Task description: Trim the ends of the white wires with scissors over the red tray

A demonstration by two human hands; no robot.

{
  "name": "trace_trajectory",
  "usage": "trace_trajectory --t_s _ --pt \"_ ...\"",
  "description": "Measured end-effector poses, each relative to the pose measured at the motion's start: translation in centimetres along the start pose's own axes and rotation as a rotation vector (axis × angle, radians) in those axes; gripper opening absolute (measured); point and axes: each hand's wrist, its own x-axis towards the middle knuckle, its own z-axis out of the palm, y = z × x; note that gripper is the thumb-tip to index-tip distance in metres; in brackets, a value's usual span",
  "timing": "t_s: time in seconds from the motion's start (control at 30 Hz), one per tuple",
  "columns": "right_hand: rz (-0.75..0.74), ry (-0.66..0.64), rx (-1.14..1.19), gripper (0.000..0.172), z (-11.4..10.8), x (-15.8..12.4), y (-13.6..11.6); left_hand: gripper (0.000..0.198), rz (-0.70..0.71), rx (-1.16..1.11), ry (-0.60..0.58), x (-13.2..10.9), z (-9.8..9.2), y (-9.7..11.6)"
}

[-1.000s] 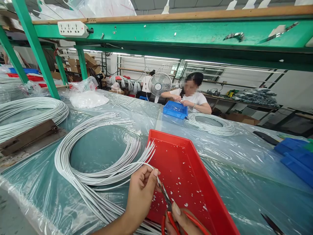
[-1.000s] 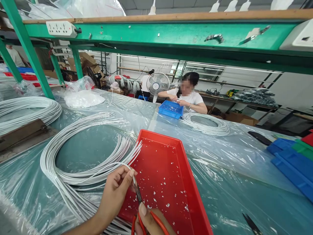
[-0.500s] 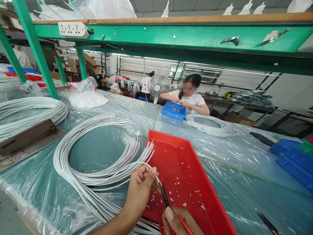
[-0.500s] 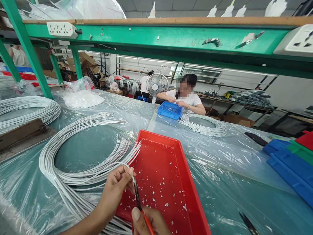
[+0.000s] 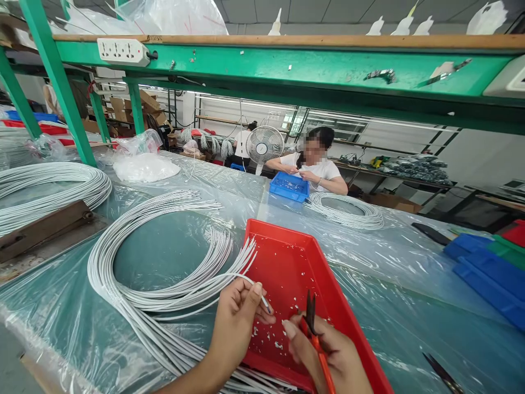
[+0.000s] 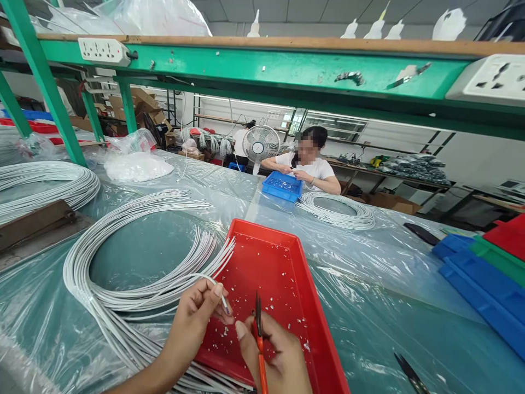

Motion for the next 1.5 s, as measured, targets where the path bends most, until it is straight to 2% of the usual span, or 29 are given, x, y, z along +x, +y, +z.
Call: trace_trajectory --t_s 0.07,0.13,0.4,0.6,0.73,0.87,1.17,1.5 --pt "-0.075 0.042 -0.094 0.025 -0.4 0.9 -0.4 0.024 0.051 0.07 0.028 -0.2 0.1 0.0" --pt "-0.115 0.022 -0.184 0.02 -0.7 1.5 -0.8 0.024 0.09 0.127 0.05 -0.3 0.1 0.0" --pt "-0.242 -0.233 -0.553 0.017 -1.2 2.7 -1.1 0.028 0.113 0.205 0.026 -0.2 -0.2 -0.6" --pt "-0.229 -0.321 -0.727 0.022 -1.5 2.9 -2.0 0.029 0.101 0.255 0.022 -0.3 -0.3 -1.0" --pt "-0.28 -0.384 -0.774 0.024 -1.6 3.5 -2.8 0.028 0.078 0.247 0.004 -0.1 -0.3 -1.0" --pt "-0.277 -0.397 -0.674 0.022 -1.3 4.0 -3.0 0.03 0.04 0.218 -0.021 0.2 -0.4 -1.0" --pt "0.001 -0.402 -0.067 0.009 -1.1 3.9 -1.7 0.031 -0.016 0.084 -0.084 0.4 -0.5 -0.7" --pt "0.103 -0.422 0.148 0.008 -0.7 4.5 -1.5 0.027 -0.09 -0.108 -0.16 0.4 -0.5 -0.4"
